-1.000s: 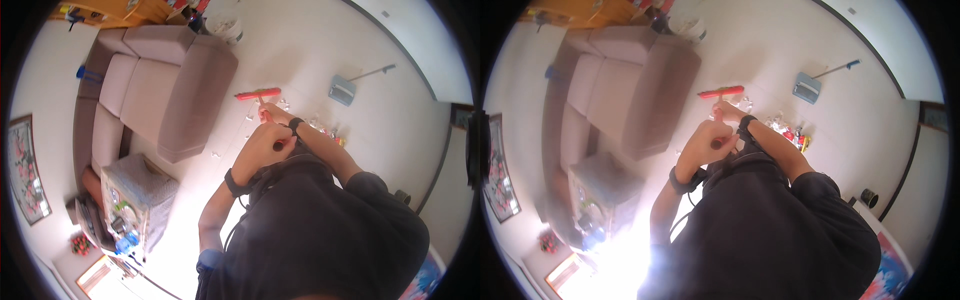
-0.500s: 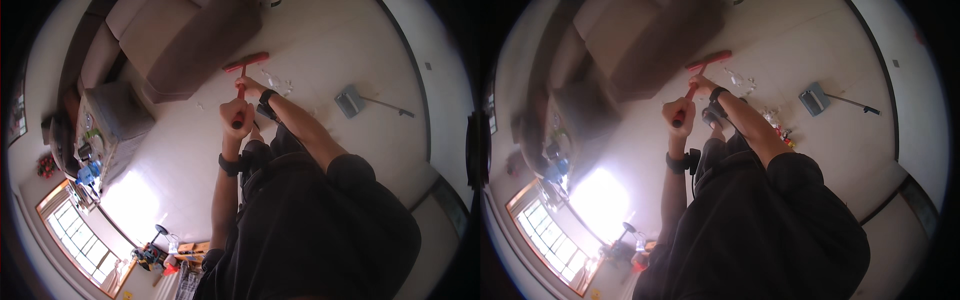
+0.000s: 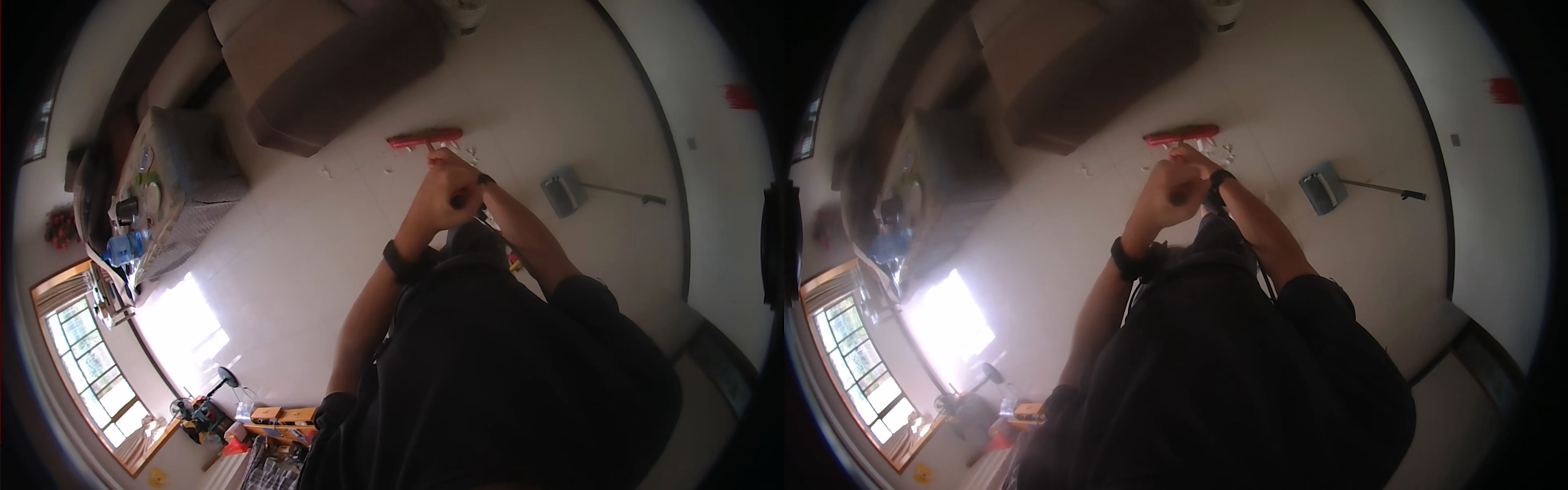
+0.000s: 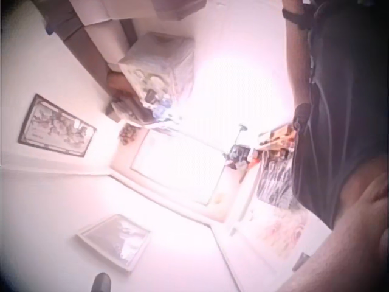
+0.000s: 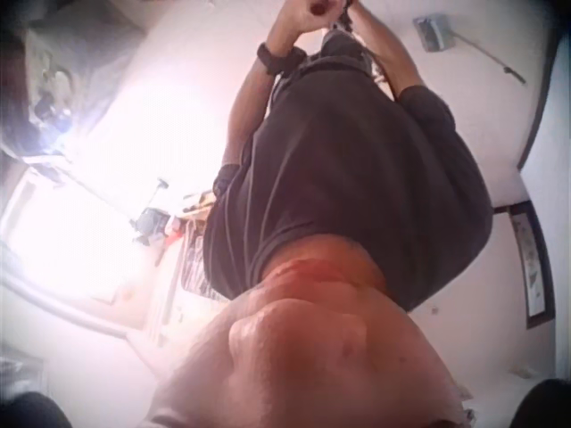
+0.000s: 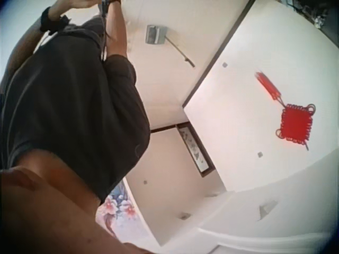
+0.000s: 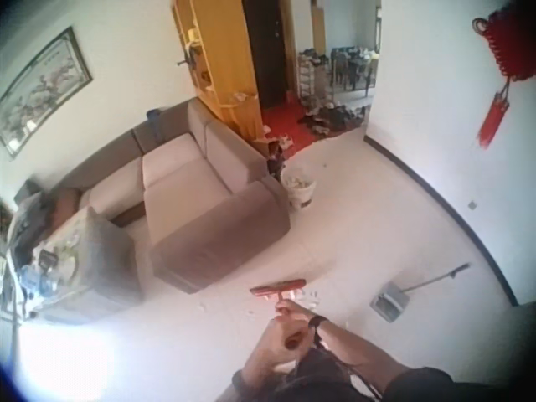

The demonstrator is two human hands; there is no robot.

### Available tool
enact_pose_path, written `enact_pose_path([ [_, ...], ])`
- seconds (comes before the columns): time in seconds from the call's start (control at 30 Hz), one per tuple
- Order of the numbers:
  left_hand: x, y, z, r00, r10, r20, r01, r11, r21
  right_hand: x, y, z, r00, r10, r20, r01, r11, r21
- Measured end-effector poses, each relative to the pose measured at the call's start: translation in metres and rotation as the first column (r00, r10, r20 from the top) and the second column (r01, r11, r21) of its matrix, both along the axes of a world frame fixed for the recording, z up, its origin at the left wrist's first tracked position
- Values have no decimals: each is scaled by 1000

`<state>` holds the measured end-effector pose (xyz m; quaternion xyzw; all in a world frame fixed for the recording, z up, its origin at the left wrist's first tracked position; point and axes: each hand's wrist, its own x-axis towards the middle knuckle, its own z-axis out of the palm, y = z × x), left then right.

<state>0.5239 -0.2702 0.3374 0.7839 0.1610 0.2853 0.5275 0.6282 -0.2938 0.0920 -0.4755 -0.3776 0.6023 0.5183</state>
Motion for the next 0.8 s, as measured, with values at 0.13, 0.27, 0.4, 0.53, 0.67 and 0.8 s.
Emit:
enact_pose_path([
  [0.13,-67,-39,16,978,-152,-143,160,986,49,-65,-67,46,962,-193,193,159,971,181],
  [0.27,-160,-88,20,998,-53,15,53,999,0,-145,-101,44,943,-11,334,-21,996,92],
  [0.4,-236,-110,28,997,-66,-37,63,994,-84,-215,-113,48,903,139,408,-181,981,67],
  [0.53,-296,-138,62,996,-35,87,35,999,0,-258,-121,36,872,248,423,-295,954,47],
  [0.67,-373,-157,103,978,181,108,-181,983,-6,-305,-104,55,758,354,548,-450,892,47],
  [0.8,-414,-155,113,936,324,141,-316,946,-76,-359,-70,118,777,376,505,-510,846,156],
])
